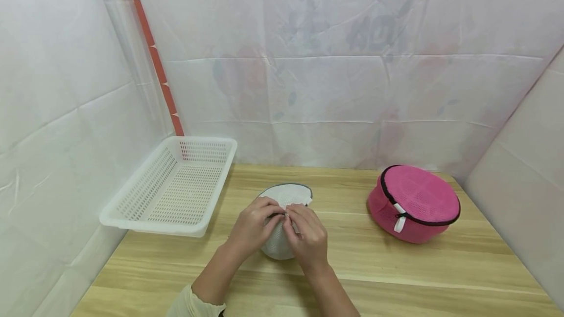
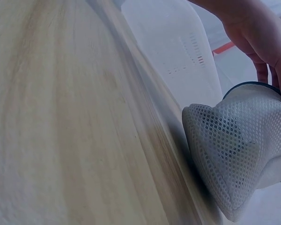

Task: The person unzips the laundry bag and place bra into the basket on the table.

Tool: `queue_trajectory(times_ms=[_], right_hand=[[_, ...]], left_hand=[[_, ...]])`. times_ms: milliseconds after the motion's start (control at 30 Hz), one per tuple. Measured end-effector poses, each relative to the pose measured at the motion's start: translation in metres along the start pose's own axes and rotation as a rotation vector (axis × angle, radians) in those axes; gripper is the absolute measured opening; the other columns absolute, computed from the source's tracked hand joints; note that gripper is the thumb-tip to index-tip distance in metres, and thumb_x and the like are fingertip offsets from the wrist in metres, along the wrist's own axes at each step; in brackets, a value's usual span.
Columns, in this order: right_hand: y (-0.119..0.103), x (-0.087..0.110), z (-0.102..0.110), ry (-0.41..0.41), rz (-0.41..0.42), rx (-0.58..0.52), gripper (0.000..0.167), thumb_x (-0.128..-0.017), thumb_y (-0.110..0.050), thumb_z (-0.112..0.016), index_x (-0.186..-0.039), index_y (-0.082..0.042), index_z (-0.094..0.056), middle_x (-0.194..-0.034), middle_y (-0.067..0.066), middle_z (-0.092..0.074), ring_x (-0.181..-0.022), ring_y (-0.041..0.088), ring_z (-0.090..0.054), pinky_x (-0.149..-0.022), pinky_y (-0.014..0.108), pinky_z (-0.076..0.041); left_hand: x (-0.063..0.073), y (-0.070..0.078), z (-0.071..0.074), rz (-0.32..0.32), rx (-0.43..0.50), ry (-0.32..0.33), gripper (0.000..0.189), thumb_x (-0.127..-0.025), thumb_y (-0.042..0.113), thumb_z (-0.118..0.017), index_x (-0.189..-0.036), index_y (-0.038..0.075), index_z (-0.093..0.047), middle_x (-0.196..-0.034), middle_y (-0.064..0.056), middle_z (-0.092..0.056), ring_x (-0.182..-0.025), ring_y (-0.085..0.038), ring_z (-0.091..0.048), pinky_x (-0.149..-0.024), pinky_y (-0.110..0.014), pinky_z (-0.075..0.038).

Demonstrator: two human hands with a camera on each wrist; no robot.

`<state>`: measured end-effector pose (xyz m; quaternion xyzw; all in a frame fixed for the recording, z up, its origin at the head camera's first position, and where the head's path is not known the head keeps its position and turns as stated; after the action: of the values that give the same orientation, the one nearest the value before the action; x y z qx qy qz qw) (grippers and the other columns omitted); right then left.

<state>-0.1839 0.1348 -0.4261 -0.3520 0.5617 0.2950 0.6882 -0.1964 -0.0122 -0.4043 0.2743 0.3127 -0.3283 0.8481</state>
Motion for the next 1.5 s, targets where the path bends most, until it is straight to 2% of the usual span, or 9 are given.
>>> queue_trajectory(times_ms=[333, 800, 1000, 1233, 1500], right_hand=[[0.007, 0.002, 0.004, 0.018, -0.034, 0.023, 0.011, -0.08, 0.0, -0.066, -0.082, 0.004, -0.075, -0.083, 0.016, -0.074, -0.078, 0.034, -0.07, -0.095, 0.024, -0.053], [0.011, -0.001, 0.008, 0.008, -0.073, 0.075, 0.012, -0.078, -0.001, -0.068, -0.086, 0.003, -0.076, -0.088, 0.015, -0.075, -0.081, 0.033, -0.071, -0.096, 0.021, -0.051], [0.016, 0.0, 0.01, 0.023, -0.082, 0.077, 0.013, -0.08, -0.003, -0.067, -0.086, 0.004, -0.076, -0.089, 0.016, -0.075, -0.081, 0.034, -0.071, -0.096, 0.019, -0.05], [0.021, 0.001, 0.013, 0.028, -0.093, 0.082, 0.014, -0.075, 0.003, -0.07, -0.087, 0.005, -0.076, -0.09, 0.016, -0.075, -0.081, 0.034, -0.07, -0.097, 0.018, -0.049], [0.022, 0.0, 0.014, 0.015, -0.107, 0.088, 0.012, -0.077, 0.0, -0.07, -0.087, 0.004, -0.076, -0.09, 0.016, -0.075, -0.082, 0.034, -0.071, -0.098, 0.017, -0.048]], left_hand=[[-0.002, -0.001, 0.003, 0.008, -0.018, -0.003, 0.005, -0.084, 0.013, -0.078, -0.088, 0.014, -0.077, -0.091, 0.004, -0.068, -0.087, -0.012, -0.062, -0.076, -0.02, -0.054], [-0.002, -0.007, 0.007, 0.046, -0.021, -0.008, 0.006, -0.082, 0.014, -0.08, -0.087, 0.014, -0.077, -0.091, 0.005, -0.068, -0.086, -0.01, -0.063, -0.077, -0.021, -0.054], [-0.002, -0.008, 0.007, 0.046, -0.017, -0.021, 0.003, -0.085, 0.016, -0.078, -0.087, 0.014, -0.077, -0.091, 0.005, -0.068, -0.086, -0.01, -0.062, -0.075, -0.021, -0.054], [-0.002, -0.008, 0.007, 0.053, -0.024, -0.025, 0.004, -0.084, 0.016, -0.078, -0.087, 0.014, -0.077, -0.091, 0.005, -0.068, -0.086, -0.009, -0.063, -0.075, -0.021, -0.054], [-0.002, -0.008, 0.007, 0.069, -0.021, -0.038, 0.004, -0.085, 0.018, -0.078, -0.087, 0.015, -0.077, -0.09, 0.006, -0.068, -0.086, -0.009, -0.063, -0.075, -0.021, -0.054]])
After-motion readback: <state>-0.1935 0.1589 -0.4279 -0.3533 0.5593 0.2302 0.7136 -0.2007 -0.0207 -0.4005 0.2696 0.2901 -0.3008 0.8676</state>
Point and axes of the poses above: each hand's wrist, its own x-axis away from the middle knuckle, its own z-axis out of the back of the hand, y = z × x, the point moved 2 cm from there along -x, towards the middle knuckle
